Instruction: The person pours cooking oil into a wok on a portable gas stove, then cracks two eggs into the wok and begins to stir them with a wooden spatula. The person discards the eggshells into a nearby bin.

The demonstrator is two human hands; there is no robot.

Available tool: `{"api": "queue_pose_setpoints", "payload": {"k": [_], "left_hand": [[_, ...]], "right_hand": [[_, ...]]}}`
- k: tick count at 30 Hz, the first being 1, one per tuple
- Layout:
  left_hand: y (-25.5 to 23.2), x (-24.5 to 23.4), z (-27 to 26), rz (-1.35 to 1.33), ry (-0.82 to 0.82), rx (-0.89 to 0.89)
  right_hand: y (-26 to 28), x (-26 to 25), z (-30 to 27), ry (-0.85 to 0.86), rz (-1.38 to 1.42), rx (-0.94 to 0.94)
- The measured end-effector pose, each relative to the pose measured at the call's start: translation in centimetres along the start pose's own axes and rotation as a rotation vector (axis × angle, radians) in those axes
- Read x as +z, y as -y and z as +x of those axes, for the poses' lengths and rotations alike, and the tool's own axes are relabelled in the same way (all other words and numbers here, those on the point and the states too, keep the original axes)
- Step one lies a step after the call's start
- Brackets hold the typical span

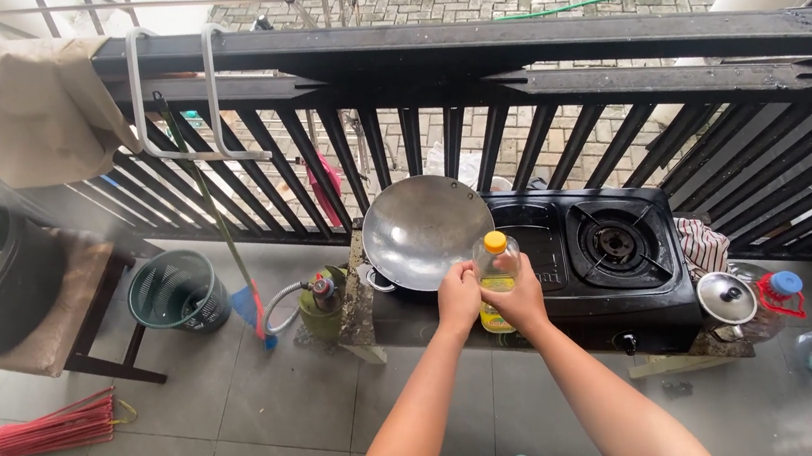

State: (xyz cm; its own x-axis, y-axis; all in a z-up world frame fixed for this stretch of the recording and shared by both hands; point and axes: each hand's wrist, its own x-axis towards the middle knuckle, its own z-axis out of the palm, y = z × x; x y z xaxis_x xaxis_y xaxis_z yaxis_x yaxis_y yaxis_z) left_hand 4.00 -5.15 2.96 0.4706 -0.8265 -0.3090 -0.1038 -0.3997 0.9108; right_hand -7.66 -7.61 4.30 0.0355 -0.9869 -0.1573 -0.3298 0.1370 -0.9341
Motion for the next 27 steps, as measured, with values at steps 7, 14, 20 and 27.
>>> {"api": "queue_pose_setpoints", "payload": {"k": [7, 14, 20, 27], "left_hand": [[-0.6, -2.0, 0.8, 0.009, 0.016, 0.011], [0.6, -2.3, 1.0, -0.013, 0.010, 0.031], [1.3, -2.8, 1.5, -0.031, 0.022, 0.035], [4.5, -3.2, 1.3, -0.113, 0.011, -0.012]], "right_hand": [[1.1, 2.1, -0.4, -0.031, -0.027, 0.006], [0.6, 4.3, -1.7, -0.131, -0.035, -0.019], [0.3, 5.0, -1.5, -0.141, -0.041, -0.028], [-2.5, 5.8, -2.0, -0.112, -0.059, -0.010]]}}
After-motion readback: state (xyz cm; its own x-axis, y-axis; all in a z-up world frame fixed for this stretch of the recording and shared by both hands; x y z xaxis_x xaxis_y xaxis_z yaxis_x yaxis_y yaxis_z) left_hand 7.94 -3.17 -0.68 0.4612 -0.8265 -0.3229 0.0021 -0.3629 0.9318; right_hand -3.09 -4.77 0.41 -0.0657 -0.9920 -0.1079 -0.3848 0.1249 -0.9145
